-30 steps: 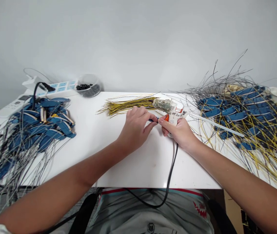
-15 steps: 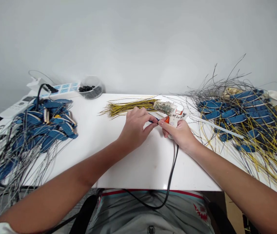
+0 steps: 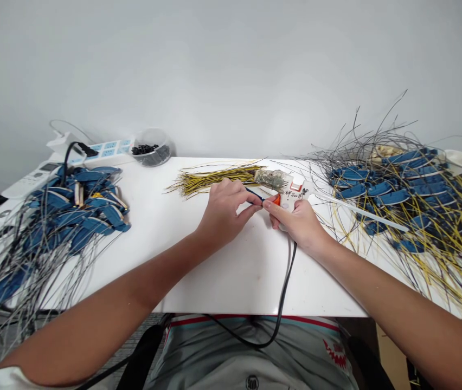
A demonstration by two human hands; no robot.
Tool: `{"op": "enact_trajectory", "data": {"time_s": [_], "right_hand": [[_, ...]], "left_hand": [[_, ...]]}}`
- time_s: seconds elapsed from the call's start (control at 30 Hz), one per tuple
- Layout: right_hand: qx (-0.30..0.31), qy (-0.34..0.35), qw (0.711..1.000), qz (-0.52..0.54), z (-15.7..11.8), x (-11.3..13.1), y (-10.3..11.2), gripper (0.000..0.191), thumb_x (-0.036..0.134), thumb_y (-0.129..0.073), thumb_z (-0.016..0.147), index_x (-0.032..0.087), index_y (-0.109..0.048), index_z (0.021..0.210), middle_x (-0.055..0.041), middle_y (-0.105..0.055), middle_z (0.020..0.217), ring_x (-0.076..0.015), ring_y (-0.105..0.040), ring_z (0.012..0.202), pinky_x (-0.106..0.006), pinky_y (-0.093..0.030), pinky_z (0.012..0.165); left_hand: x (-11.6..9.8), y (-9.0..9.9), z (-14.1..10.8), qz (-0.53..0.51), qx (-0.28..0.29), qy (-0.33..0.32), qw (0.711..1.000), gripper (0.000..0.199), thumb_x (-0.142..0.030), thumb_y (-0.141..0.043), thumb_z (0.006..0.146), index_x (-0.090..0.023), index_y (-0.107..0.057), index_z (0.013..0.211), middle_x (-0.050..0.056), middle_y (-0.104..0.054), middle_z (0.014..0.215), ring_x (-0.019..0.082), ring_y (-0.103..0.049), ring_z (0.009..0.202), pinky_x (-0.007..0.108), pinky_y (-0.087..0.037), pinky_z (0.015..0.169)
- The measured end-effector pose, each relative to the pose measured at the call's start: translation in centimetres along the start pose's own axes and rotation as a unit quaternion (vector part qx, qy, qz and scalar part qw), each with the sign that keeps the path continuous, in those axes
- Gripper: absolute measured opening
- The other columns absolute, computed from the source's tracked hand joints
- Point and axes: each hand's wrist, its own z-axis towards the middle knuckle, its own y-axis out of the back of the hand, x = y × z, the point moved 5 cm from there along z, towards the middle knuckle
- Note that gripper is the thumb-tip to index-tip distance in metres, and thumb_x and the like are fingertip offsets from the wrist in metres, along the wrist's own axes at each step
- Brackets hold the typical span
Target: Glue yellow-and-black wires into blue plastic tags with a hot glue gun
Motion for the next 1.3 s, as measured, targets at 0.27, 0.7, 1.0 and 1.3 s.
{"op": "enact_trajectory", "data": {"time_s": [0.27, 0.7, 1.0, 1.3], "right_hand": [[0.011, -0.023, 0.999, 0.037, 0.1, -0.3, 0.2, 0.043, 0.058, -0.078, 0.086, 0.016, -0.074, 0.084, -0.0010, -0.061, 0.060, -0.0154, -0.056, 0.063, -0.030, -0.043, 0.069], [0.040, -0.039, 0.992, 0.113, -0.2, 0.5, -0.4, 0.037, 0.054, -0.080, 0.086, 0.019, -0.069, 0.082, 0.0004, -0.057, 0.061, -0.0152, -0.053, 0.062, -0.030, -0.043, 0.064], [0.047, -0.025, 0.994, 0.096, -0.3, 0.6, -0.4, 0.049, 0.050, -0.078, 0.088, 0.017, -0.059, 0.058, -0.0013, -0.057, 0.061, -0.0137, -0.053, 0.064, -0.029, -0.042, 0.068], [0.026, -0.036, 0.994, 0.098, -0.2, 0.5, -0.5, 0.034, 0.050, -0.082, 0.084, 0.018, -0.070, 0.080, 0.0013, -0.058, 0.060, -0.0146, -0.054, 0.063, -0.029, -0.043, 0.069]], "left_hand": [[-0.2, 0.3, 0.0, 0.037, -0.027, -0.048, 0.998, 0.026, -0.043, -0.059, 0.099, -0.025, -0.078, 0.093, 0.004, -0.063, 0.084, 0.017, -0.047, 0.087, 0.035, -0.028, 0.083], [-0.8, 1.2, -0.1, 0.040, -0.079, -0.039, 0.995, 0.023, -0.046, -0.065, 0.096, -0.027, -0.077, 0.094, 0.003, -0.065, 0.084, 0.017, -0.050, 0.088, 0.035, -0.031, 0.085], [-0.8, 1.1, -0.1, 0.037, -0.067, -0.047, 0.996, 0.023, -0.046, -0.064, 0.096, -0.028, -0.078, 0.095, 0.003, -0.064, 0.083, 0.016, -0.047, 0.086, 0.035, -0.031, 0.082], [-1.0, 0.8, -0.1, 0.047, -0.041, -0.046, 0.997, 0.024, -0.042, -0.060, 0.099, -0.024, -0.076, 0.094, 0.005, -0.063, 0.084, 0.018, -0.048, 0.087, 0.035, -0.033, 0.082]]}}
